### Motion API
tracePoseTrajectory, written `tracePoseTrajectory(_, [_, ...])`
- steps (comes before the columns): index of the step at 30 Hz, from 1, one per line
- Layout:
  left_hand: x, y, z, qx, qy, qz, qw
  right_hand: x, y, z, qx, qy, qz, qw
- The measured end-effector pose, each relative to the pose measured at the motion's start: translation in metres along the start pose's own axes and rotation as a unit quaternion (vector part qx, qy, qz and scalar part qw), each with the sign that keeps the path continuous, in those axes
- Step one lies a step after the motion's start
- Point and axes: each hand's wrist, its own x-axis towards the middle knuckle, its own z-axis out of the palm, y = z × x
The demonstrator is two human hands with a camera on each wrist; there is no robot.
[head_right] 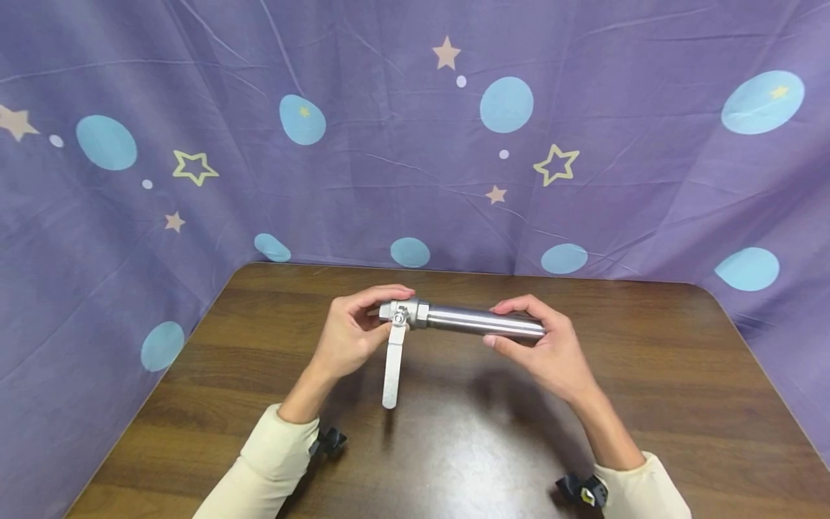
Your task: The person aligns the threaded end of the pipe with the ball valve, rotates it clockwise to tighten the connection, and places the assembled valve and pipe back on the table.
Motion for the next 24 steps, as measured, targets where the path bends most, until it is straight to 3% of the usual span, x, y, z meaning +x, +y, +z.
tracePoseTrajectory(17, [-0.0001, -0.0003, -0.0002, -0.009, -0.009, -0.001, 0.9999, -0.0003, 0.0025, -0.0019, 0.058, -0.005, -0.002, 0.9983])
tracePoseTrajectory(24, [-0.0002, -0.0014, -0.0003, -0.007, -0.012, -0.001, 0.9999, -0.0003, -0.0001, -0.0022, 0.062, -0.001, 0.027, 0.9977])
